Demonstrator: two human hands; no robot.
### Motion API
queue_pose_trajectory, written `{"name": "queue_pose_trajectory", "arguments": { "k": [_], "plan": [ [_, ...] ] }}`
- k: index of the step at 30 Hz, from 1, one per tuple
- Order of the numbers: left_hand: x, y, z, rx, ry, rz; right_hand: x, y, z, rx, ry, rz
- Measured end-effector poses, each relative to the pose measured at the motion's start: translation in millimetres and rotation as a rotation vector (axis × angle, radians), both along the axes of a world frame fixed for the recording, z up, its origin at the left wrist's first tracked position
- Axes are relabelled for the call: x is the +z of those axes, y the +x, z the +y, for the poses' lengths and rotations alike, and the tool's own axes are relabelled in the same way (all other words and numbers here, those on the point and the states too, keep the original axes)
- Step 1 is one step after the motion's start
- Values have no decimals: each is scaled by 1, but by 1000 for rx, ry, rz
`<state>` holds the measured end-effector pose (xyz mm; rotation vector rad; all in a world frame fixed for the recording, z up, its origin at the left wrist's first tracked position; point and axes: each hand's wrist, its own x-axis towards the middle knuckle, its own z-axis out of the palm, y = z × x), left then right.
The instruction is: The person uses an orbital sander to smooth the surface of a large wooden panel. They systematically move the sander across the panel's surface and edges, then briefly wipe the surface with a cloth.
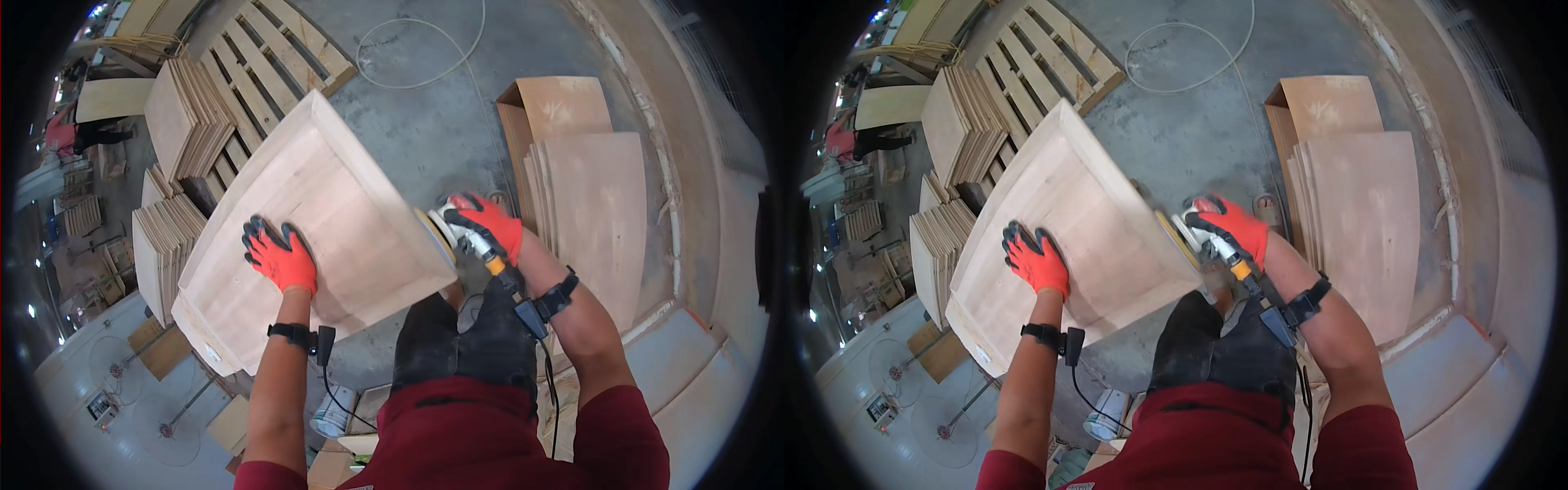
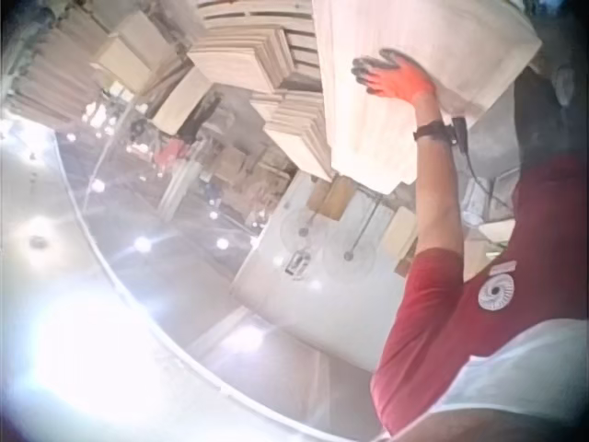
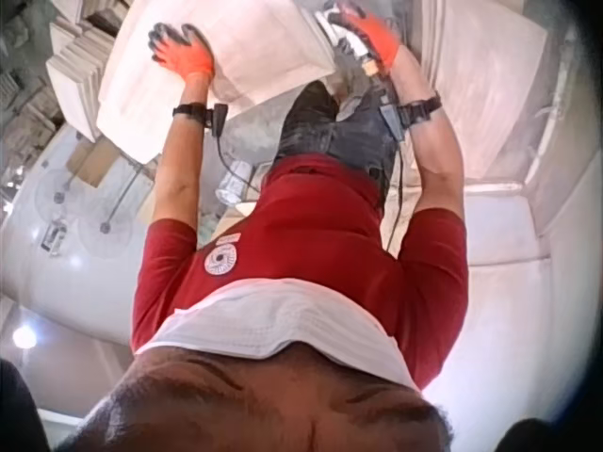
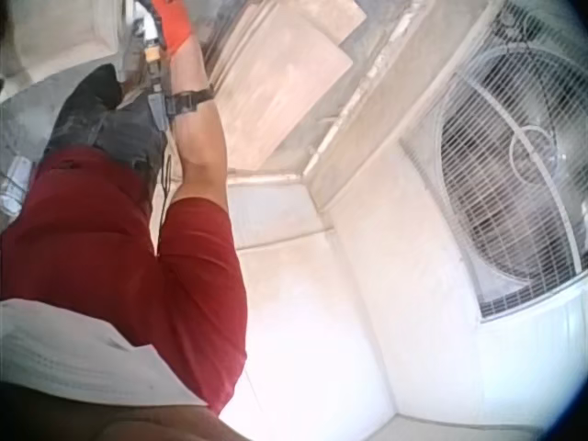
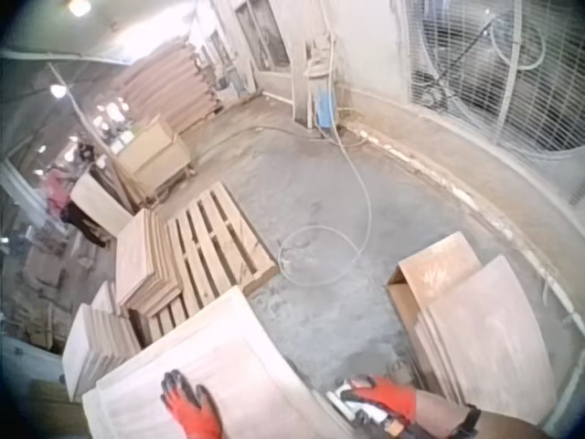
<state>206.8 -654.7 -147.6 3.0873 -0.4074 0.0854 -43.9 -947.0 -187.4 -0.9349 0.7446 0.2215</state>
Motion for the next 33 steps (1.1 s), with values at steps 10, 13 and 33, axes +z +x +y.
{"name": "queue_pose_trajectory", "arguments": {
  "k": [10, 13, 33],
  "plan": [
    [-1, -5, 5, 37, 37, -29, 85, -26, 20, 100, -487, 47],
    [-1, -3, 1, 24, 13, -26, -2, -47, 8, 50, -31, -119],
    [-3, 18, 20, -186, -34, -14, 118, -44, 170, 449, -1415, 188]
  ]
}}
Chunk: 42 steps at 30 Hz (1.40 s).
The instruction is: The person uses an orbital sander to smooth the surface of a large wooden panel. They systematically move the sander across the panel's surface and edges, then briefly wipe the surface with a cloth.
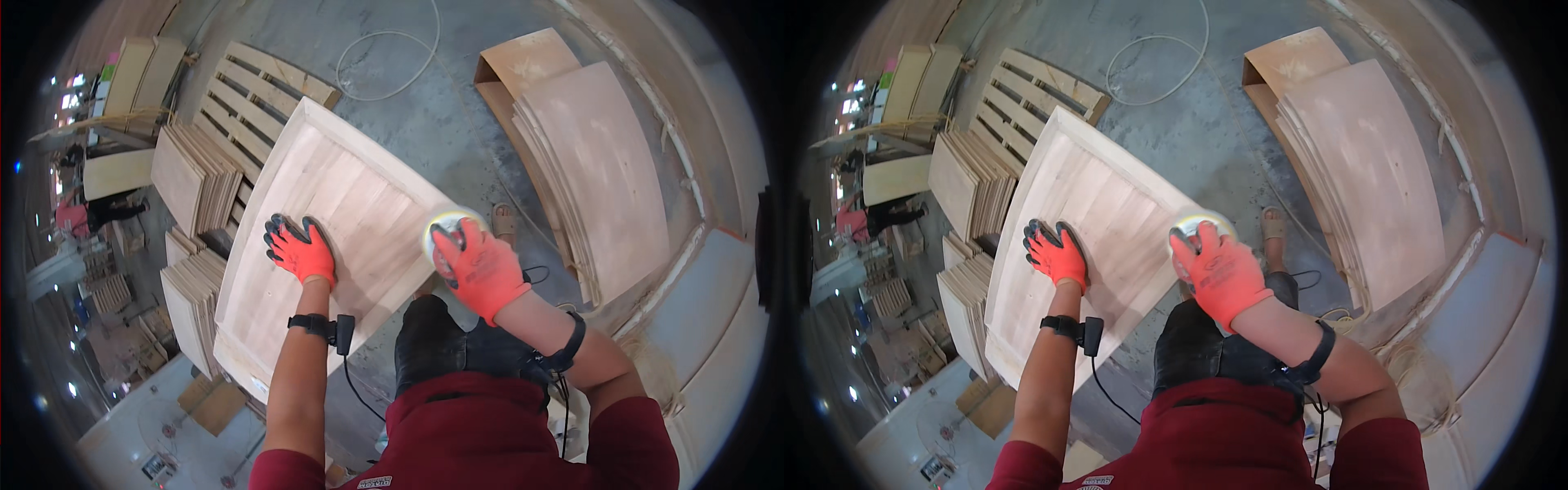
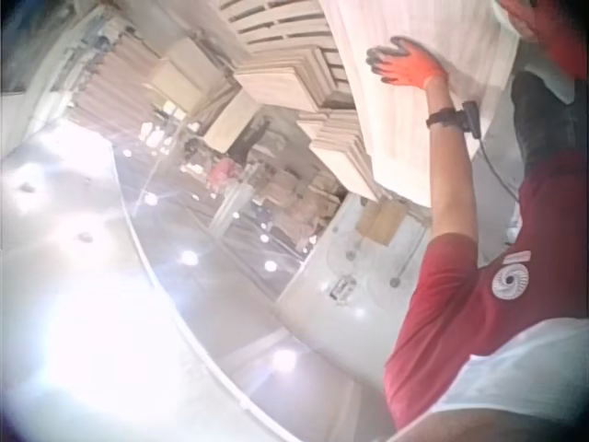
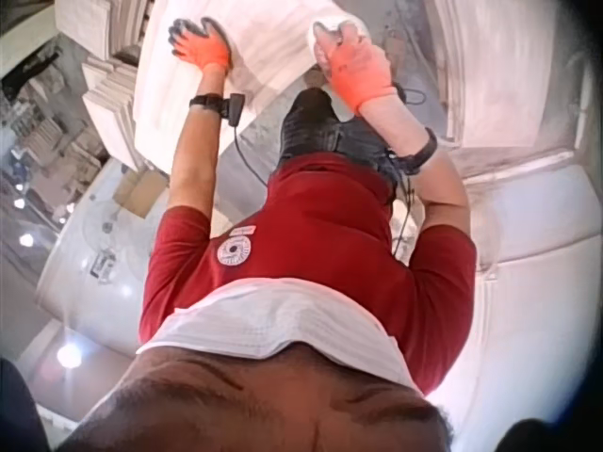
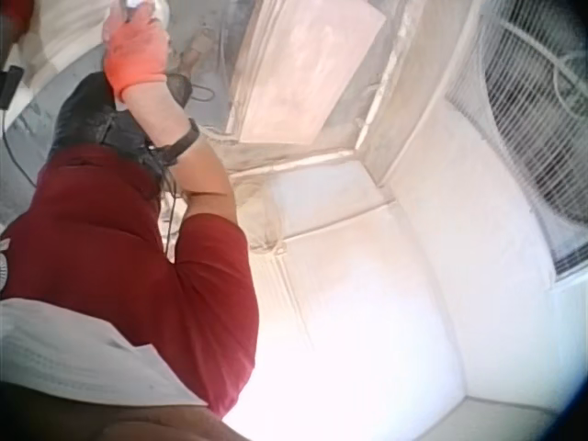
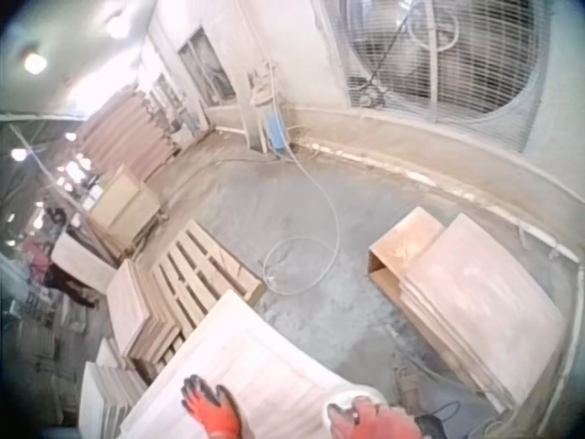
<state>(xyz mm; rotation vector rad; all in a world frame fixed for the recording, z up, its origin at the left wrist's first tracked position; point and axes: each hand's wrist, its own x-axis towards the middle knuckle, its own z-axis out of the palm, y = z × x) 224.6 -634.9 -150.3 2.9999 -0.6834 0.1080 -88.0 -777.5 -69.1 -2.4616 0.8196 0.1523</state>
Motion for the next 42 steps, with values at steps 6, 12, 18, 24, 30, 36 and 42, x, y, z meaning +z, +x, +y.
{"name": "queue_pose_trajectory", "arguments": {
  "k": [6, 12, 18, 24, 30, 36, 42],
  "plan": [
    [-6, 127, 60, -377, -139, -32, 24, -2, 80, -12, 391, -151],
    [6, 198, 141, -392, -199, 144, -17, -41, 172, -611, 444, -379],
    [8, 158, 153, -369, -125, 82, -103, -82, 179, -1231, 570, -833],
    [8, 33, 216, -953, 127, 48, -118, -52, 97, -1368, 946, -1315],
    [11, 20, 233, -962, 198, 143, -122, -28, 79, -1230, 901, -1545],
    [13, 10, 229, -910, 195, 143, -127, 7, 205, -1370, 607, -1244],
    [11, 8, 228, -953, 155, 92, -120, 27, 334, -1288, 559, -1035]
  ]
}}
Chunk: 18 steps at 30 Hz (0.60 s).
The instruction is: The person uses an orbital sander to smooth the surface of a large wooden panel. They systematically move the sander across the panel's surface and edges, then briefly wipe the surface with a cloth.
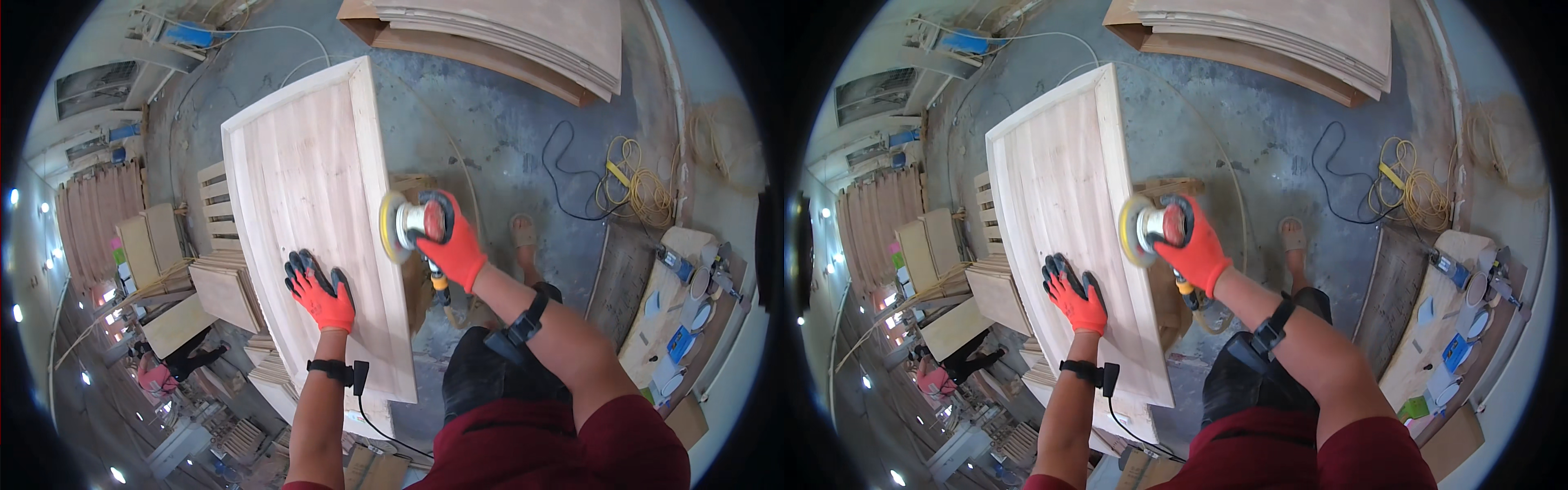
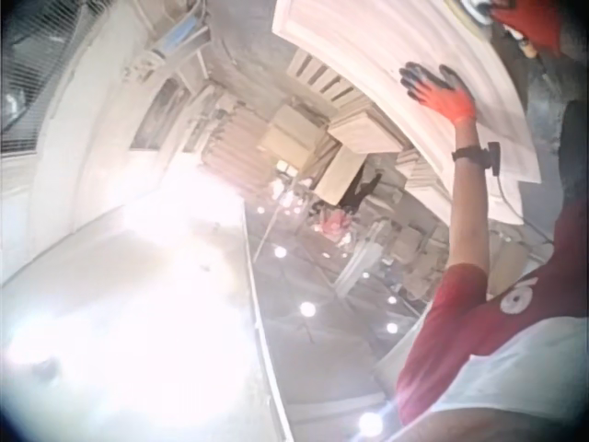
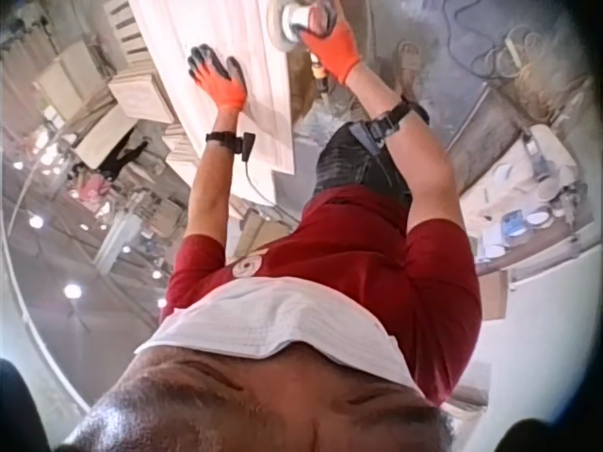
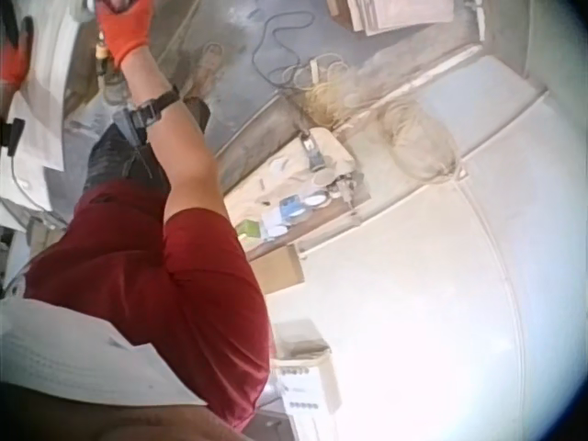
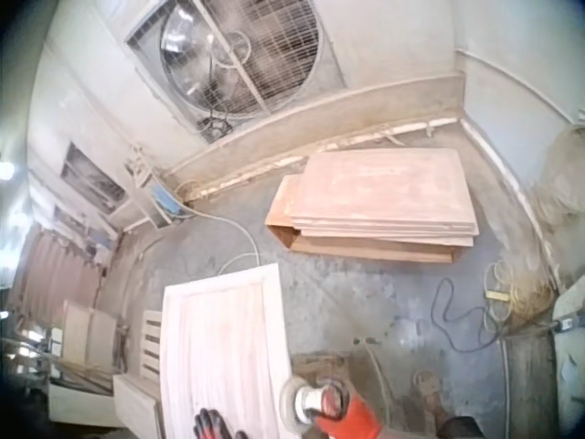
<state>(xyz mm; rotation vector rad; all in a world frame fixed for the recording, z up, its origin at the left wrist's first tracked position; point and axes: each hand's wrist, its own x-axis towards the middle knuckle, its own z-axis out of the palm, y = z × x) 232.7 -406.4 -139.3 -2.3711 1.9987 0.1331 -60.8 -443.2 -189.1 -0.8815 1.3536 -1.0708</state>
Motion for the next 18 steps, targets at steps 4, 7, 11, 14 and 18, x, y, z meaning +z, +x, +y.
{"name": "queue_pose_trajectory", "arguments": {
  "k": [4, 7, 11, 14, 18],
  "plan": [
    [-2, 2, 4, 11, -15, -26, 14, 13, 69, 46, 21, -48],
    [-8, 11, 3, -20, -59, -28, 9, 28, 124, 41, 28, -73],
    [-4, 33, 33, -129, -31, 14, 15, 45, 189, 43, -3, -86],
    [8, 50, 94, -236, 57, 38, 8, 56, 225, 1, -73, -84],
    [2, 89, 193, -324, 39, -14, 18, 71, 290, -5, -8, -96]
  ]
}}
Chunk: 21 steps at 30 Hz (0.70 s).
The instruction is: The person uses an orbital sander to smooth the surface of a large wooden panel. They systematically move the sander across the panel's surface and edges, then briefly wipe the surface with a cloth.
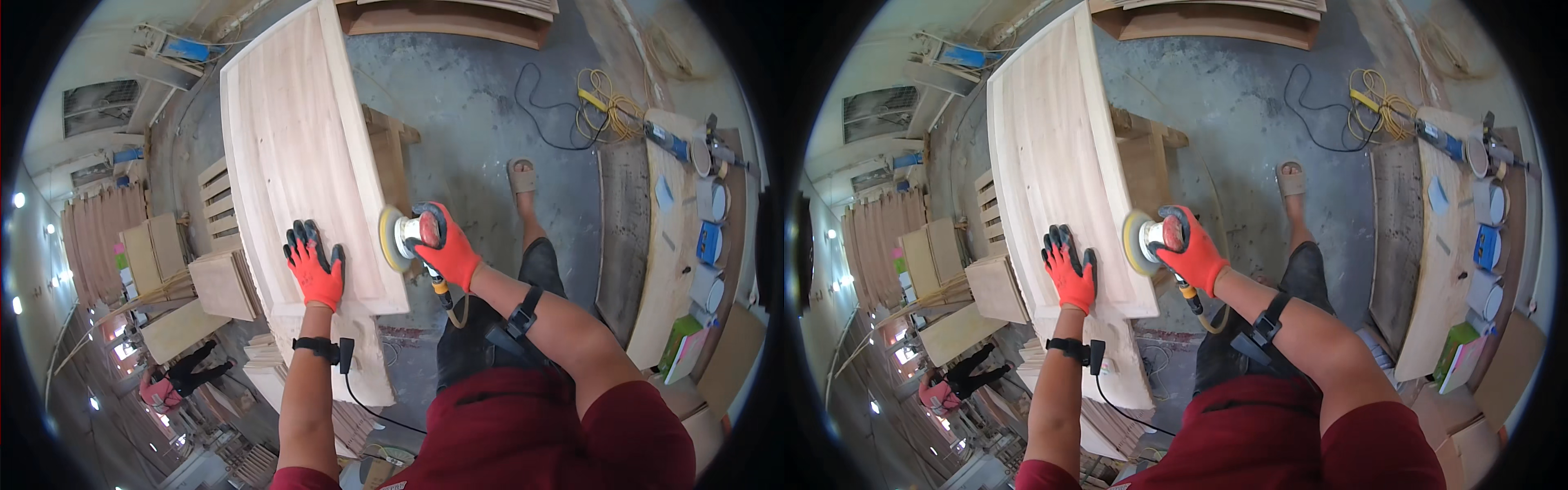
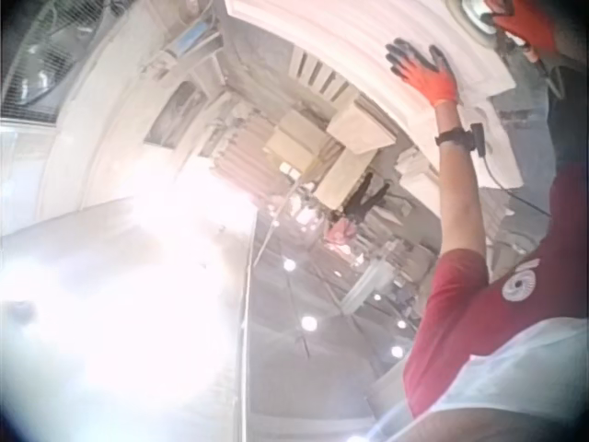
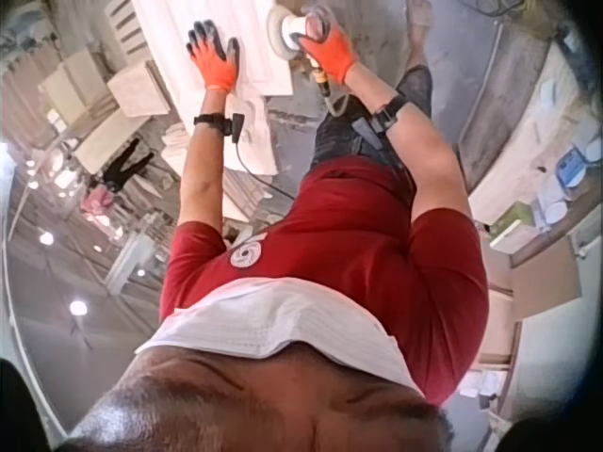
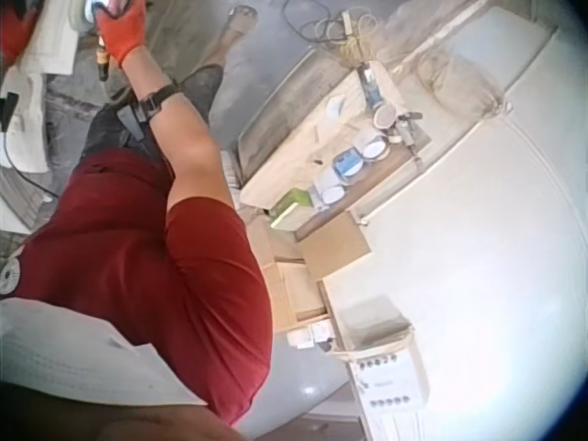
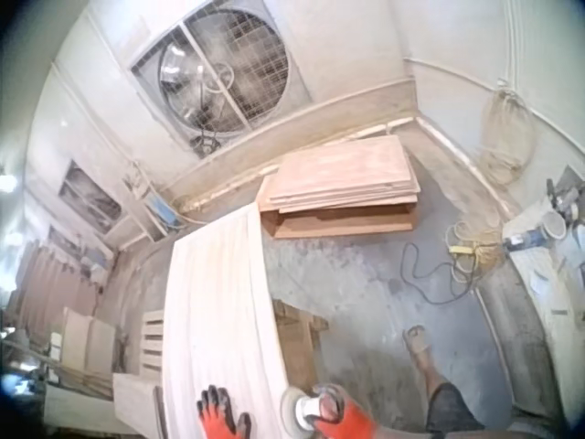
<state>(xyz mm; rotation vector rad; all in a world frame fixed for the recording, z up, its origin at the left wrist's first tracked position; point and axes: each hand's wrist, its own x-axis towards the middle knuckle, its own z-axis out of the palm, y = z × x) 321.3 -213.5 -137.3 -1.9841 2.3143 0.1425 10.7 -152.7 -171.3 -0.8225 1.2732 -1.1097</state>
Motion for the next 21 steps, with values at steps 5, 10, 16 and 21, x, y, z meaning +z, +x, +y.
{"name": "queue_pose_trajectory", "arguments": {
  "k": [5, 10, 16, 21],
  "plan": [
    [1, -5, 21, 17, -51, 8, 0, 27, 91, 12, -27, 15],
    [3, -8, 26, 50, -35, -42, -7, 44, 172, 64, 66, 99],
    [1, -8, 22, 59, -58, -13, -11, 28, 186, 6, 143, 250],
    [-4, -1, 24, 45, -89, 15, 61, 18, 110, 195, -36, 609]
  ]
}}
